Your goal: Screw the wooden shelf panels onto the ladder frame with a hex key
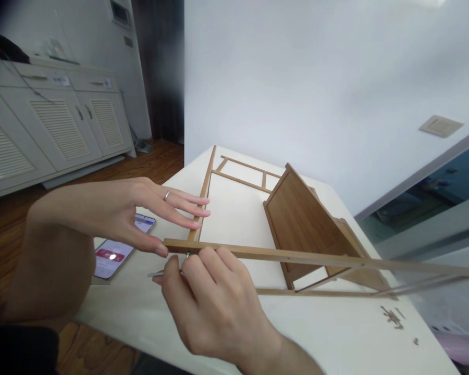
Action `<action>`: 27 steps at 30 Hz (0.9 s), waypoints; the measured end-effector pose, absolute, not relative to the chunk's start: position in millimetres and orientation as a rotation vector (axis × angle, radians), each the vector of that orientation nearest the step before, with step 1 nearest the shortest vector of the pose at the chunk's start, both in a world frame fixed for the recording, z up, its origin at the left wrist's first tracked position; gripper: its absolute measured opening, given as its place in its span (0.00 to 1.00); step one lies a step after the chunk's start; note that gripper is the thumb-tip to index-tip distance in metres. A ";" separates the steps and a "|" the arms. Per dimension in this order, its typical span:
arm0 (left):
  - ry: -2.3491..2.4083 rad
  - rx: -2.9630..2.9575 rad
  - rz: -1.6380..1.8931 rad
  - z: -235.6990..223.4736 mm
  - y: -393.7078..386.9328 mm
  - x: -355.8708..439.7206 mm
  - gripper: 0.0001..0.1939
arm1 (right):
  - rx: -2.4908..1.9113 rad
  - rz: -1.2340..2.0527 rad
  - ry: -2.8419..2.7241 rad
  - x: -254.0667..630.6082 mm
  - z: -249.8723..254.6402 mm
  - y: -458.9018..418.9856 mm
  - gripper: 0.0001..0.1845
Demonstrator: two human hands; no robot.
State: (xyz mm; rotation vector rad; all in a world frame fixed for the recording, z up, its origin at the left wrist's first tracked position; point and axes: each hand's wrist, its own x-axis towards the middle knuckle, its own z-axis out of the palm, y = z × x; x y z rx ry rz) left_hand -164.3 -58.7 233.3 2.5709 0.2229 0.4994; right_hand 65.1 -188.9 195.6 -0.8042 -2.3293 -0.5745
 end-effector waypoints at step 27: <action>0.233 2.568 0.516 230.7 -58.4 -164.2 0.30 | -0.774 -0.493 -2.266 66.0 197.9 -185.9 0.10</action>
